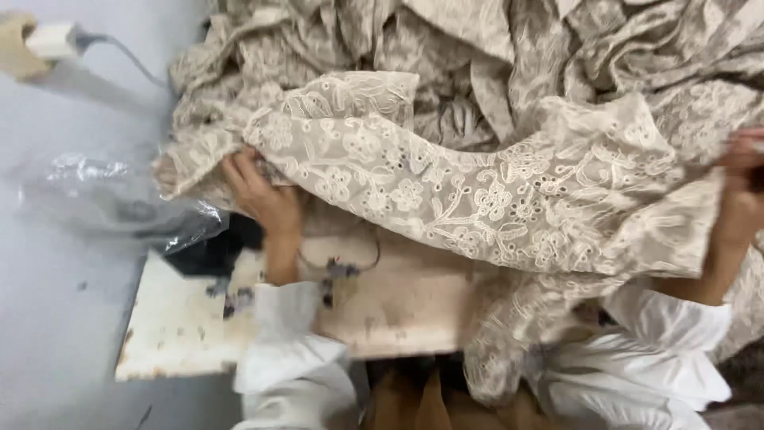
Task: Trimming loose threads from lace fabric using thread snips
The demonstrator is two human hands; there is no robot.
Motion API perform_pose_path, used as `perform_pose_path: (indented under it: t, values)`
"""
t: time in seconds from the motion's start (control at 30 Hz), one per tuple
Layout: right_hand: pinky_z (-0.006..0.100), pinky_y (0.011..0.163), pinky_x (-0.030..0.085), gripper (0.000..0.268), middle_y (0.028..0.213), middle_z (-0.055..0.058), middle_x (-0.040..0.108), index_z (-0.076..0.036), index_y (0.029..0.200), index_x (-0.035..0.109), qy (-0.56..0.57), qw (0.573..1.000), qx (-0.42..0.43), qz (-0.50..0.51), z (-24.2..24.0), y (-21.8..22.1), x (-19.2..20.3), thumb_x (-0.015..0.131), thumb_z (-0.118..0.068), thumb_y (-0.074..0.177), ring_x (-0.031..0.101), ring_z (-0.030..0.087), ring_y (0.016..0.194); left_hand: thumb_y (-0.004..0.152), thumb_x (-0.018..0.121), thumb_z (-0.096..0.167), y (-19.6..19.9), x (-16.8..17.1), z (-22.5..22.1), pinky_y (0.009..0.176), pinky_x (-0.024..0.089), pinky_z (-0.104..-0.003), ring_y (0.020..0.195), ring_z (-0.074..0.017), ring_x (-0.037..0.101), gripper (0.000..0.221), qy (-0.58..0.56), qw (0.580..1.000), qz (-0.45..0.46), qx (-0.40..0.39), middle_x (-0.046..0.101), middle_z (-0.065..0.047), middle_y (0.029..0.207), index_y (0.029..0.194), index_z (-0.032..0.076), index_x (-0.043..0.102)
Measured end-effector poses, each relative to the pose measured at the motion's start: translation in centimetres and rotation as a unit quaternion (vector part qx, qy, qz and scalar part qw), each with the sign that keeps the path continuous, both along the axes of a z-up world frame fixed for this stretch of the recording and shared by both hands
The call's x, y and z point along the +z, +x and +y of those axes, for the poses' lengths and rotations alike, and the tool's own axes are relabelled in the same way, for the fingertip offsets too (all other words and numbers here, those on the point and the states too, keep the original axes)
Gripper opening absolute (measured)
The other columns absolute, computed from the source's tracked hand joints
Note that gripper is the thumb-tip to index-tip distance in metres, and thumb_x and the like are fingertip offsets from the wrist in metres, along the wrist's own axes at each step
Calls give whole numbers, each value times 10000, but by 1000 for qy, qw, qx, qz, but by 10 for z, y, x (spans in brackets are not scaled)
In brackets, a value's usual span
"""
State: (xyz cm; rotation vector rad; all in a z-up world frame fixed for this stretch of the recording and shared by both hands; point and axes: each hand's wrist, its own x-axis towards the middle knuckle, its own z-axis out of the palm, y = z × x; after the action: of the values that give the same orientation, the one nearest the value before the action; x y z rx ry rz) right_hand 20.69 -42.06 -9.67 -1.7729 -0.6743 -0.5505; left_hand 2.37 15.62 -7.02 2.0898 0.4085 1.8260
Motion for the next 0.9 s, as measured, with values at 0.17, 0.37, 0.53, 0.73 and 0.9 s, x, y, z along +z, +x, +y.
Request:
perform_pose_path:
  t: [0.17, 0.37, 0.53, 0.73, 0.9]
  values:
    - [260, 661, 431, 146, 1005, 106, 592, -10, 1076, 613, -220, 961, -111, 127, 106, -153, 55, 562, -35, 941, 531, 160, 846, 725, 639, 238, -103, 32, -9, 794, 402, -412, 1046, -317, 500, 664, -143, 672, 716, -127, 428, -112, 1265, 1310, 234, 326]
    - [220, 770, 416, 309, 1129, 121, 544, 4, 1173, 517, -69, 978, -85, 180, 79, -214, -7, 506, 96, 879, 511, 138, 925, 831, 503, 262, -132, 54, -103, 451, 408, -172, 406, -61, 407, 255, -116, 807, 479, -325, 628, 8, 757, 1040, 138, 580]
    - [240, 725, 427, 429, 1232, 171, 466, -27, 1250, 417, -36, 976, -94, 193, 108, -244, -12, 510, 21, 835, 490, 205, 1026, 749, 320, 539, -80, 16, -187, 896, 337, -406, 1102, -210, 421, 631, -129, 682, 530, -487, 430, -72, 1245, 1223, 125, 376]
    - [427, 688, 470, 460, 1020, 194, 575, -26, 1161, 507, -22, 976, -92, 196, 156, -273, -21, 624, 9, 717, 559, 374, 864, 719, 542, 517, -52, -31, -236, 852, 383, -432, 979, -335, 501, 631, -316, 627, 400, -589, 541, -185, 1021, 1118, 30, 503]
    - [269, 544, 485, 532, 1014, -51, 642, -259, 1049, 640, -166, 974, -23, 154, 168, -278, -62, 778, -134, 551, 606, 172, 529, 762, 637, 360, -43, -52, -190, 599, 377, -223, 627, -95, 470, 222, -573, 670, 134, -453, 492, 29, 643, 766, 171, 519]
